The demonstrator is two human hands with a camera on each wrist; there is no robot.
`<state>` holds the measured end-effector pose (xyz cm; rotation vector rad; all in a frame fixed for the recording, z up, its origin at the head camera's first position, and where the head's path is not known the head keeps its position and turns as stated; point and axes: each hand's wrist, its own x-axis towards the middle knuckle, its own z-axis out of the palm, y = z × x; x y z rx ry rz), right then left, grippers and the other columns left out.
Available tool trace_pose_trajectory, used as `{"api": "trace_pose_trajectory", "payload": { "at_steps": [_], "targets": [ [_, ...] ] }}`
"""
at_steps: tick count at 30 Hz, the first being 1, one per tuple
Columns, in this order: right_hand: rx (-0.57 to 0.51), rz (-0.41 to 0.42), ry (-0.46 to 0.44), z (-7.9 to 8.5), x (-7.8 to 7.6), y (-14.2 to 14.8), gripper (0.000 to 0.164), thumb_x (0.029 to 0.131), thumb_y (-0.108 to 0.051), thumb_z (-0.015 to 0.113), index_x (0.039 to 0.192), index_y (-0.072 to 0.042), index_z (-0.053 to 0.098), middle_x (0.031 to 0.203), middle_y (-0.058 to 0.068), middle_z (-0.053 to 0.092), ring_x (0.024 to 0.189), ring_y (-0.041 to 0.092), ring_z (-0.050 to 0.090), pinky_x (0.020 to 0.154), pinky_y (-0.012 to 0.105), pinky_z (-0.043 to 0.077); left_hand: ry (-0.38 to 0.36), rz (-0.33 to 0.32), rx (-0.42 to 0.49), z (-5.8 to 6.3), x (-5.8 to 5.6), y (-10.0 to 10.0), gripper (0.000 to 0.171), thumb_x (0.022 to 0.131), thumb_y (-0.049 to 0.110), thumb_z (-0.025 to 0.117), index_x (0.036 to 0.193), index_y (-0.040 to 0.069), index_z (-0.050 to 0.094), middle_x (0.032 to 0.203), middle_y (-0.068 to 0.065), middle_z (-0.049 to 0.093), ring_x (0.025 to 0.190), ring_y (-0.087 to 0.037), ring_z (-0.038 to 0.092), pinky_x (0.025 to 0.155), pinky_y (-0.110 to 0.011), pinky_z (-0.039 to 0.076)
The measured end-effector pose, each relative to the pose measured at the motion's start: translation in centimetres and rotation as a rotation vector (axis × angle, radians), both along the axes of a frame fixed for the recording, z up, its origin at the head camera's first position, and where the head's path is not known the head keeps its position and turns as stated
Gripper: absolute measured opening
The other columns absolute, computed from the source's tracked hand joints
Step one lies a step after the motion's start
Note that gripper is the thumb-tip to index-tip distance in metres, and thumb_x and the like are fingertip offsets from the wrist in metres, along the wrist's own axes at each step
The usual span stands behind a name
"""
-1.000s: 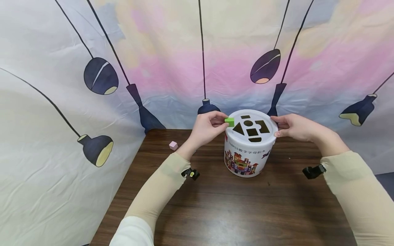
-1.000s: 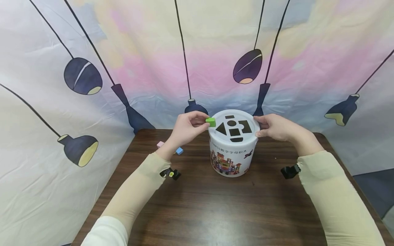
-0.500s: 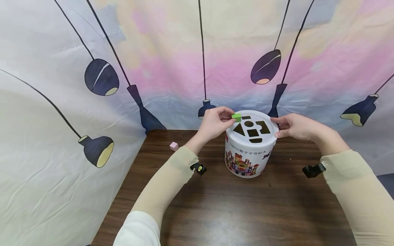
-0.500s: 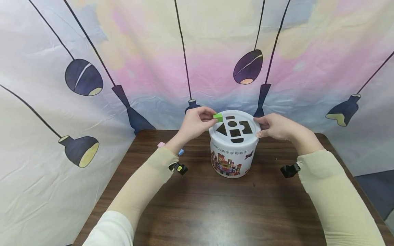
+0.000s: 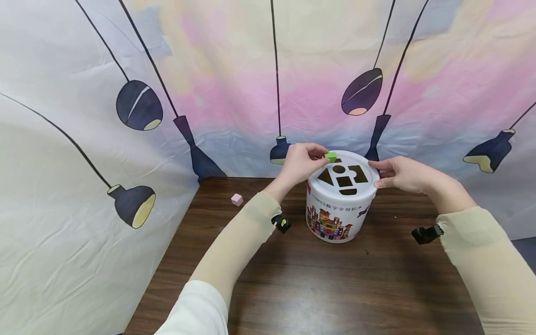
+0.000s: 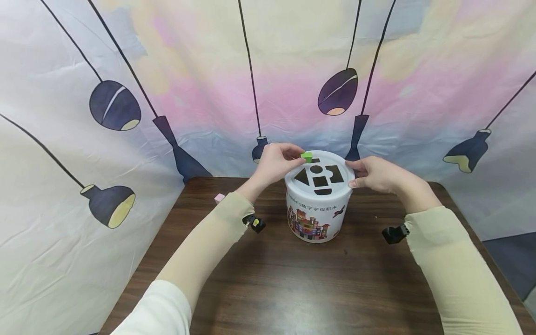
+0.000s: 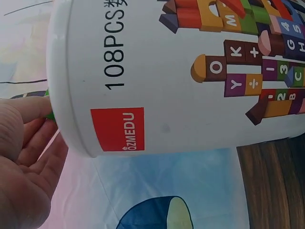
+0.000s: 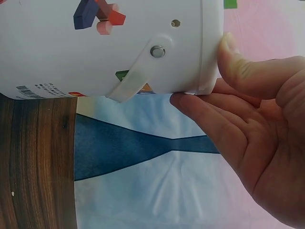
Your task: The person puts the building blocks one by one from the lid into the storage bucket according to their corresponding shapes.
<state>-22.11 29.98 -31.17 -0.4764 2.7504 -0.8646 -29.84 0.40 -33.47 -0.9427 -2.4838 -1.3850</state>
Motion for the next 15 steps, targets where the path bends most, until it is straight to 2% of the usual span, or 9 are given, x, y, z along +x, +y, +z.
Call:
{"api": "trace_pose_trajectory", "payload": {
  "at_steps": [4,8,15],
  "targets": [
    [0.018,-0.008,0.013,-0.1,0.1,0.1,0.071,0.102,-0.012,0.074,0.159,0.009,0.038,0.144,0.032,0.059,0.135,0.051,0.056,0.111,0.067,0.044,-0.019,0.023,0.017,-0.2,-0.4,0.5,0.021,0.096,0.015,0.084,0.115,0.007,0.082,0.099,-0.002,0.080,0.084,-0.007,0.073,0.076,-0.020,0.059],
    [0.013,-0.008,0.017,0.0,0.1,0.1,0.071,0.102,-0.011,0.075,0.159,0.010,0.038,0.145,0.033,0.058,0.137,0.052,0.053,0.112,0.068,0.042,-0.022,0.039,0.020,-0.3,-0.8,0.9,0.020,0.096,0.014,0.084,0.115,0.007,0.081,0.099,-0.003,0.080,0.085,-0.007,0.073,0.077,-0.020,0.058],
    [0.013,-0.016,0.013,0.1,0.1,0.1,0.071,0.102,-0.011,0.074,0.159,0.009,0.038,0.143,0.032,0.060,0.136,0.052,0.054,0.111,0.068,0.043,-0.034,0.033,-0.013,-0.4,-1.3,1.5,0.019,0.096,0.010,0.082,0.115,0.005,0.081,0.103,-0.006,0.080,0.090,-0.009,0.075,0.079,-0.017,0.058]
  ]
}}
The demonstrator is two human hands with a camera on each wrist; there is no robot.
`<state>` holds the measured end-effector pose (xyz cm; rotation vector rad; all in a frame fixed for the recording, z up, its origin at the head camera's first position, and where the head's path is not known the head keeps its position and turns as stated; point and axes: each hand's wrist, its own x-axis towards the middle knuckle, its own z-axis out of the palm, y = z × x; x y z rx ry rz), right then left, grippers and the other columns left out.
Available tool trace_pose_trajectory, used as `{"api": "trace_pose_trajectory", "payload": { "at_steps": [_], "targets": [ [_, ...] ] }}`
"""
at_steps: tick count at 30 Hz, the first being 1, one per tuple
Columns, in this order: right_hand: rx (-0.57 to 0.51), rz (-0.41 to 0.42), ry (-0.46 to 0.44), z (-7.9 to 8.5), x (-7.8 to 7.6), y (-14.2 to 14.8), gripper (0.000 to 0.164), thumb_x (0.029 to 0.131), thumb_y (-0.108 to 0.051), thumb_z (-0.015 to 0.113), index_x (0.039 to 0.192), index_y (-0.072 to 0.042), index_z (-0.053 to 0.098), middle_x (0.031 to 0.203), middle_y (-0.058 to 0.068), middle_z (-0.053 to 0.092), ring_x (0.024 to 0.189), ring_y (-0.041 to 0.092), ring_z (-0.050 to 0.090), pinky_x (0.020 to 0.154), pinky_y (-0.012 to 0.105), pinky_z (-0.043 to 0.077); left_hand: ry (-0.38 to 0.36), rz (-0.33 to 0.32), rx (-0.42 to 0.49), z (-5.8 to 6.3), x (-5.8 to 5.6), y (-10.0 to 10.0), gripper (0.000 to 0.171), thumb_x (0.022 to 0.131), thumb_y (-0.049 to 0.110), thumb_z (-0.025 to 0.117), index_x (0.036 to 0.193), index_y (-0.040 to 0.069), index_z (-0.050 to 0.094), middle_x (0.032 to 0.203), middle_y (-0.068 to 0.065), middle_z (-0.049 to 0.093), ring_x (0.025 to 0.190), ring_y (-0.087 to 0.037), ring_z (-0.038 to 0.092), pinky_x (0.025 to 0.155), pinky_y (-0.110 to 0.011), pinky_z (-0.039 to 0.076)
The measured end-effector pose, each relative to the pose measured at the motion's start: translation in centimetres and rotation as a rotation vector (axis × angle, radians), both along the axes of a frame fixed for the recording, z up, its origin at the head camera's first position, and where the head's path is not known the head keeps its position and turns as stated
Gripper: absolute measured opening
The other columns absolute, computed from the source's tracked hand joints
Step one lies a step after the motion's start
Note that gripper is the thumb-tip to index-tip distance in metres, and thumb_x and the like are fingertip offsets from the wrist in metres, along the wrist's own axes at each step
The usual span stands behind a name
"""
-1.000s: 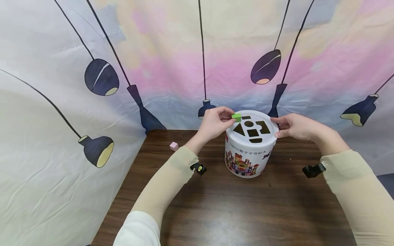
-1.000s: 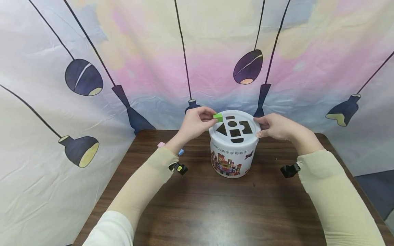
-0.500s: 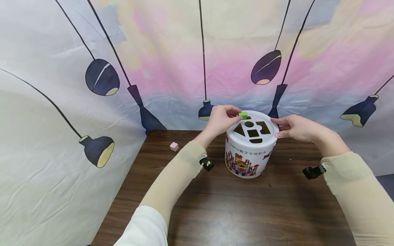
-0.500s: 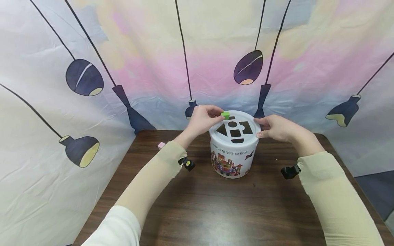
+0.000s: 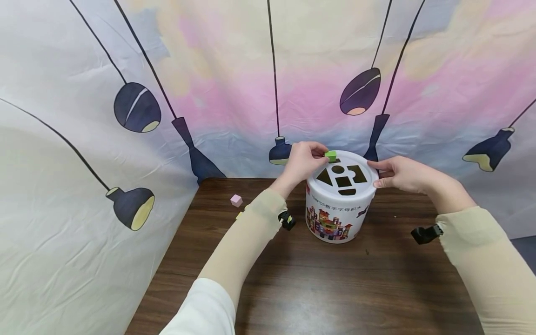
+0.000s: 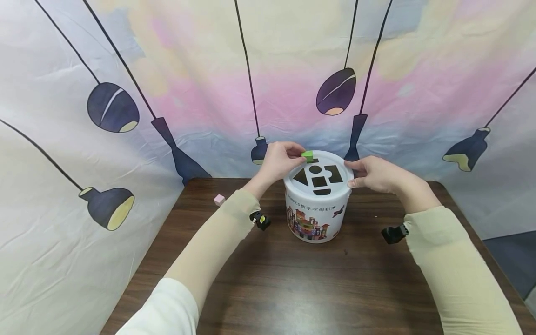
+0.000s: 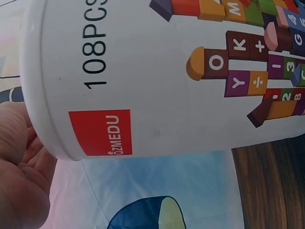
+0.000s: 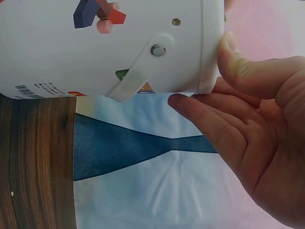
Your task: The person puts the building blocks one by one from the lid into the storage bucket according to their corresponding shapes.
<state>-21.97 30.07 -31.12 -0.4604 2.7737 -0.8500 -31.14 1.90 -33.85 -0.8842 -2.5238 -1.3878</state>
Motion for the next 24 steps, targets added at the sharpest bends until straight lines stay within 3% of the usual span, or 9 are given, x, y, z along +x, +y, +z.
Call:
{"api": "trace_pose_trajectory", "payload": {
  "at_steps": [7,12,24],
  "targets": [
    [0.008,-0.003,0.004,0.0,0.1,0.1,0.071,0.102,-0.014,0.075,0.160,0.008,0.039,0.144,0.033,0.059,0.140,0.054,0.048,0.112,0.070,0.041,0.040,-0.001,-0.085,0.0,-0.1,0.7,0.020,0.097,0.013,0.083,0.116,0.006,0.081,0.102,-0.004,0.080,0.089,-0.009,0.074,0.077,-0.017,0.057],
    [0.012,-0.004,-0.004,-0.1,0.2,0.1,0.071,0.103,-0.016,0.074,0.161,0.005,0.039,0.145,0.031,0.059,0.141,0.054,0.048,0.111,0.070,0.042,0.078,0.037,-0.170,0.1,0.3,1.2,0.021,0.098,0.017,0.082,0.117,0.008,0.082,0.101,-0.001,0.080,0.087,-0.006,0.071,0.076,-0.017,0.056],
    [0.018,-0.002,-0.002,0.0,0.3,0.2,0.071,0.104,-0.017,0.073,0.162,0.004,0.038,0.148,0.032,0.056,0.143,0.054,0.044,0.112,0.071,0.041,0.136,0.052,-0.258,-0.2,0.1,2.1,0.021,0.100,0.017,0.080,0.120,0.012,0.081,0.108,-0.001,0.080,0.094,-0.007,0.073,0.079,-0.015,0.056]
  ]
}}
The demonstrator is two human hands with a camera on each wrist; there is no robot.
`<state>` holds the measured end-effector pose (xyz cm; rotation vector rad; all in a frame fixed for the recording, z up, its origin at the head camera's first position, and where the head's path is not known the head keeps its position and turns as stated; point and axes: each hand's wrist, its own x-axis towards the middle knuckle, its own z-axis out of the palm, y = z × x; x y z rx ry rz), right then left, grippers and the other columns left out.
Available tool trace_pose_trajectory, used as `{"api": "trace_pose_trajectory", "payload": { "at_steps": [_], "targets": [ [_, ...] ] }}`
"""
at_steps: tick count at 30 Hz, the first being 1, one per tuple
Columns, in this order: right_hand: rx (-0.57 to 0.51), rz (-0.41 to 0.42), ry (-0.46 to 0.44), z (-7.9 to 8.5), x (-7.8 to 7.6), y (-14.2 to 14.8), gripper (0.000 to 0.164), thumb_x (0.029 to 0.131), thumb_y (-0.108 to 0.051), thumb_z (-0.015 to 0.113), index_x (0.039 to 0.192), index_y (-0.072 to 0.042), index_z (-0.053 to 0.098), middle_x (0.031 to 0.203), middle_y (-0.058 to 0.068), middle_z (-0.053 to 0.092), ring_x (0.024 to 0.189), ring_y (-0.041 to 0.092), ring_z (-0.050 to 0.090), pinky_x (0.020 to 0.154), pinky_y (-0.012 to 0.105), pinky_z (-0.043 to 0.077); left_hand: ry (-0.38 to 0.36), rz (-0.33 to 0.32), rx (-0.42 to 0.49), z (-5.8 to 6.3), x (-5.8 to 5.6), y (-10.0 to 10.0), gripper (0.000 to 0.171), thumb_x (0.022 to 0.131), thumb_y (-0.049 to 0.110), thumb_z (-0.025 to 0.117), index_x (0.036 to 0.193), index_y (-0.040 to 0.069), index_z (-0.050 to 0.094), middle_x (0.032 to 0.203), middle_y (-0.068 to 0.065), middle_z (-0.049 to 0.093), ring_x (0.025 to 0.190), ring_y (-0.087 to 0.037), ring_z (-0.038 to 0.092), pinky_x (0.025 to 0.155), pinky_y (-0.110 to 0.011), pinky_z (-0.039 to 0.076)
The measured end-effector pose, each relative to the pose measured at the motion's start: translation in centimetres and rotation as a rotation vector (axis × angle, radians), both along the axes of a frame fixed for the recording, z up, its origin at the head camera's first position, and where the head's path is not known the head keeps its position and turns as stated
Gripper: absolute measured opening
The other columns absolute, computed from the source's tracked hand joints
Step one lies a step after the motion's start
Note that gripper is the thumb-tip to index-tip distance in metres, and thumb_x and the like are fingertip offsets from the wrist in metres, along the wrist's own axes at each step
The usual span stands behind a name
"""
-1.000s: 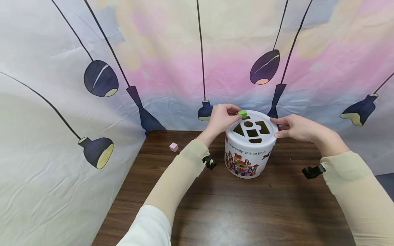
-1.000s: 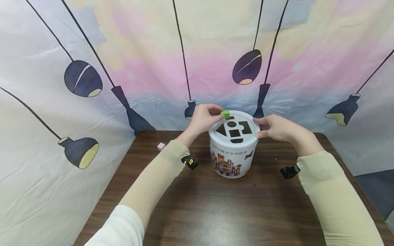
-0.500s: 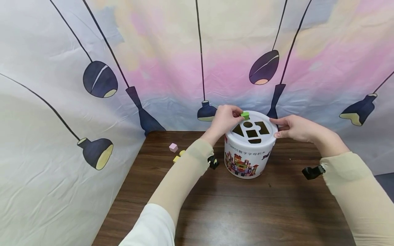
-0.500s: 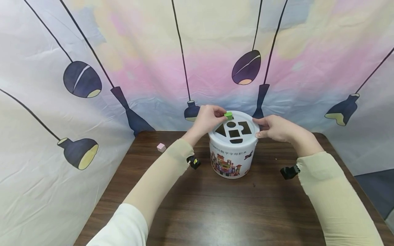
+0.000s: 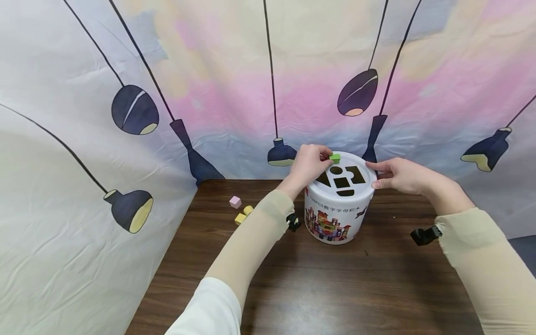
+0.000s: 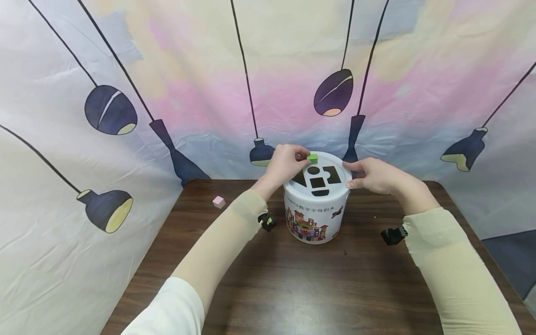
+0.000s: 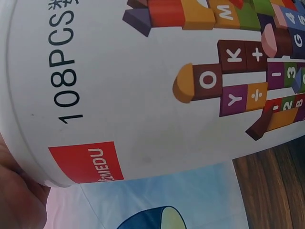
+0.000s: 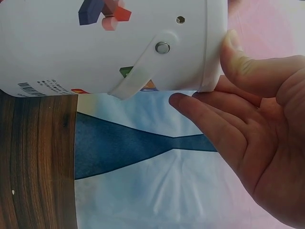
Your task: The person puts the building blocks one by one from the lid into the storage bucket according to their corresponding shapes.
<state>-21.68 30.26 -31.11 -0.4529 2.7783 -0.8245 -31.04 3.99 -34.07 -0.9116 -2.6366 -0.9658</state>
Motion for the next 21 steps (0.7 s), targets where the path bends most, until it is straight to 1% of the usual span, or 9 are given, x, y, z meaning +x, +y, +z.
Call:
{"api": "trace_pose_trajectory", "payload": {
  "at_steps": [4,10,13,21],
  "targets": [
    [0.005,0.000,0.007,0.02,0.02,-0.06,0.071,0.104,-0.017,0.073,0.161,0.005,0.038,0.150,0.033,0.053,0.145,0.055,0.041,0.113,0.072,0.038,0.018,-0.003,-0.014,0.02,0.06,-0.05,0.021,0.100,0.017,0.079,0.120,0.012,0.081,0.108,0.000,0.080,0.094,-0.007,0.072,0.080,-0.016,0.056],
    [-0.011,0.005,0.010,-0.05,0.00,-0.08,0.071,0.103,-0.017,0.074,0.161,0.005,0.038,0.148,0.033,0.056,0.141,0.054,0.048,0.111,0.070,0.042,0.038,0.000,-0.032,-0.04,0.14,-0.13,0.023,0.100,0.018,0.080,0.122,0.012,0.081,0.109,0.000,0.080,0.096,-0.007,0.073,0.082,-0.017,0.056],
    [-0.014,0.006,0.013,-0.08,-0.02,-0.06,0.071,0.103,-0.017,0.074,0.161,0.005,0.039,0.147,0.033,0.057,0.139,0.053,0.050,0.111,0.070,0.043,0.030,-0.003,-0.025,-0.08,0.16,-0.19,0.024,0.100,0.019,0.080,0.122,0.011,0.080,0.111,-0.001,0.080,0.098,-0.008,0.074,0.083,-0.015,0.056],
    [-0.014,0.000,0.008,-0.16,-0.06,0.05,0.070,0.103,-0.017,0.074,0.160,0.005,0.040,0.147,0.034,0.056,0.143,0.055,0.044,0.111,0.071,0.041,-0.002,-0.046,0.031,-0.19,0.13,-0.40,0.022,0.099,0.019,0.081,0.120,0.010,0.081,0.111,-0.003,0.080,0.099,-0.009,0.075,0.083,-0.014,0.056]
  ]
}}
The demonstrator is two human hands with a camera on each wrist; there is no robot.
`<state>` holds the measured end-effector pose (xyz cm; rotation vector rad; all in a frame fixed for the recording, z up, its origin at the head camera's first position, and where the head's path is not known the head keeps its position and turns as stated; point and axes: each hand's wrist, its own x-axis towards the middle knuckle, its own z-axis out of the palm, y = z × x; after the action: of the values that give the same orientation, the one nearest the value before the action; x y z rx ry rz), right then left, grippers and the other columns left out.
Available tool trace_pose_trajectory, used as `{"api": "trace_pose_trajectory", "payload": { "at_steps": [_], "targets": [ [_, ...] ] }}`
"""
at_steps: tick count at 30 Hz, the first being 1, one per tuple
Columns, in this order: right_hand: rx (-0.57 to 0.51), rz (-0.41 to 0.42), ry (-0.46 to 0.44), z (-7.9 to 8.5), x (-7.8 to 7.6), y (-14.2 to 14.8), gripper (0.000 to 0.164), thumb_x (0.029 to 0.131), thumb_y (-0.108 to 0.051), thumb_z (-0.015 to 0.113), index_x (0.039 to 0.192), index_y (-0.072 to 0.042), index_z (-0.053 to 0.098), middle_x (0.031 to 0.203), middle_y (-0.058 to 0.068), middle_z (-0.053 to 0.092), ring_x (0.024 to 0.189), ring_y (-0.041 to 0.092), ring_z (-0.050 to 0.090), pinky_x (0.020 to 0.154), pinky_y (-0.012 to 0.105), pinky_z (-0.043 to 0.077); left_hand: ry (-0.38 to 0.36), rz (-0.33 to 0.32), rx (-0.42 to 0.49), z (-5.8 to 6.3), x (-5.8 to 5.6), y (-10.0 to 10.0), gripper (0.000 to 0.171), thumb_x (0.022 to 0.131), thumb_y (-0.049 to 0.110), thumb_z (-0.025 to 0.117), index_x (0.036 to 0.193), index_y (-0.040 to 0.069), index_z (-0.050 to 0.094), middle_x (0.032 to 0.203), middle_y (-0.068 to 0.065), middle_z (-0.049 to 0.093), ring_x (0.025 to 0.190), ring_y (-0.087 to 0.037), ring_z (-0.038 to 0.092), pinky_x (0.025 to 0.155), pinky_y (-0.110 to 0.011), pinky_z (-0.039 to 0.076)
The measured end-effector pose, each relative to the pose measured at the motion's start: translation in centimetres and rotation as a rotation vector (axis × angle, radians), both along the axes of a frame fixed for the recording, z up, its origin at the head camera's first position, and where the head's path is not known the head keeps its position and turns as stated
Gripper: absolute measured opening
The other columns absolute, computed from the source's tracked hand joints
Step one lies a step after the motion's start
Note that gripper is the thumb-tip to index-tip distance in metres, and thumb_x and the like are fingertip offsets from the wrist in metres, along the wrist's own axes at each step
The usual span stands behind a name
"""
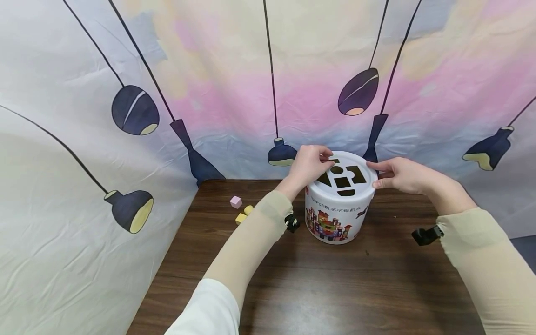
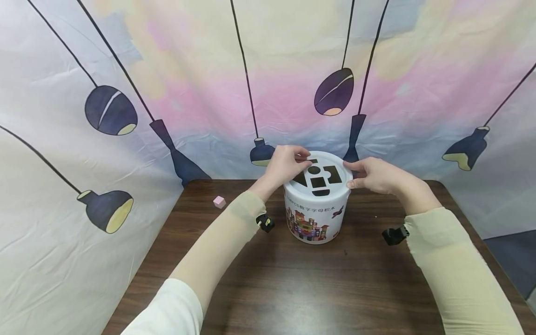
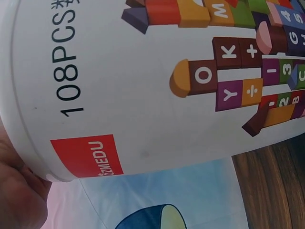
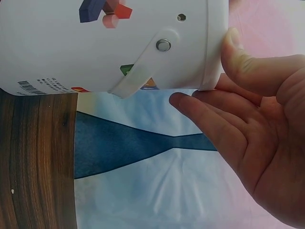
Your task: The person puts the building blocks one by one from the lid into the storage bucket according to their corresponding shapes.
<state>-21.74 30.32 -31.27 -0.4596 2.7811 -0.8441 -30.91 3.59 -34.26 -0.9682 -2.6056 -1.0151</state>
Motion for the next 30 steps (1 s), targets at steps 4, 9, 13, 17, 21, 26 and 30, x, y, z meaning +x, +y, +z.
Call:
{"api": "trace_pose_trajectory", "payload": {
  "at_steps": [4,9,13,17,21,26,30],
  "targets": [
    [-0.006,-0.001,-0.005,0.0,0.0,0.1,0.071,0.103,-0.017,0.074,0.161,0.005,0.039,0.146,0.034,0.057,0.142,0.054,0.047,0.111,0.070,0.043,-0.043,-0.017,0.024,0.1,0.0,0.0,0.022,0.099,0.020,0.081,0.119,0.011,0.081,0.112,-0.002,0.080,0.100,-0.009,0.075,0.084,-0.017,0.057],
    [-0.001,-0.003,-0.005,-0.1,0.0,0.3,0.070,0.103,-0.018,0.074,0.160,0.005,0.039,0.147,0.033,0.056,0.141,0.054,0.048,0.110,0.070,0.044,-0.082,-0.043,0.017,0.2,-0.1,-0.1,0.023,0.100,0.023,0.080,0.120,0.012,0.081,0.114,-0.001,0.079,0.101,-0.008,0.074,0.086,-0.017,0.056],
    [-0.001,-0.005,-0.004,-0.1,0.0,0.2,0.070,0.104,-0.018,0.074,0.161,0.005,0.040,0.150,0.033,0.053,0.143,0.055,0.045,0.110,0.070,0.043,-0.102,-0.096,0.050,0.7,0.0,-0.6,0.026,0.100,0.025,0.079,0.122,0.010,0.080,0.114,-0.001,0.080,0.102,-0.008,0.075,0.087,-0.017,0.057],
    [-0.010,-0.018,-0.014,-0.3,0.1,0.1,0.071,0.104,-0.020,0.074,0.161,0.003,0.040,0.153,0.032,0.051,0.146,0.055,0.040,0.112,0.071,0.040,-0.113,-0.175,0.111,1.2,0.6,-2.0,0.029,0.101,0.026,0.079,0.123,0.008,0.080,0.114,-0.002,0.080,0.100,-0.008,0.075,0.088,-0.020,0.058],
    [-0.021,-0.028,-0.017,-0.4,0.2,0.1,0.071,0.104,-0.020,0.074,0.162,0.002,0.039,0.154,0.032,0.050,0.147,0.055,0.038,0.113,0.071,0.039,-0.079,-0.251,0.199,1.2,1.3,-4.2,0.028,0.101,0.024,0.079,0.122,0.005,0.080,0.112,-0.003,0.080,0.099,-0.007,0.075,0.087,-0.022,0.060],
    [-0.019,-0.024,-0.010,-0.4,0.2,0.1,0.071,0.104,-0.021,0.074,0.162,0.002,0.040,0.154,0.031,0.051,0.147,0.054,0.039,0.112,0.070,0.041,-0.019,-0.292,0.287,0.2,2.1,-8.5,0.026,0.101,0.020,0.079,0.120,0.004,0.080,0.114,-0.003,0.080,0.101,-0.008,0.075,0.087,-0.027,0.062],
    [-0.015,-0.030,-0.011,-0.6,0.2,0.3,0.072,0.103,-0.023,0.075,0.162,0.000,0.041,0.155,0.030,0.050,0.147,0.054,0.039,0.112,0.071,0.040,-0.049,-0.234,0.297,-1.9,2.4,-12.4,0.023,0.100,0.020,0.080,0.121,0.009,0.081,0.116,-0.001,0.079,0.103,-0.012,0.076,0.088,-0.030,0.063]
  ]
}}
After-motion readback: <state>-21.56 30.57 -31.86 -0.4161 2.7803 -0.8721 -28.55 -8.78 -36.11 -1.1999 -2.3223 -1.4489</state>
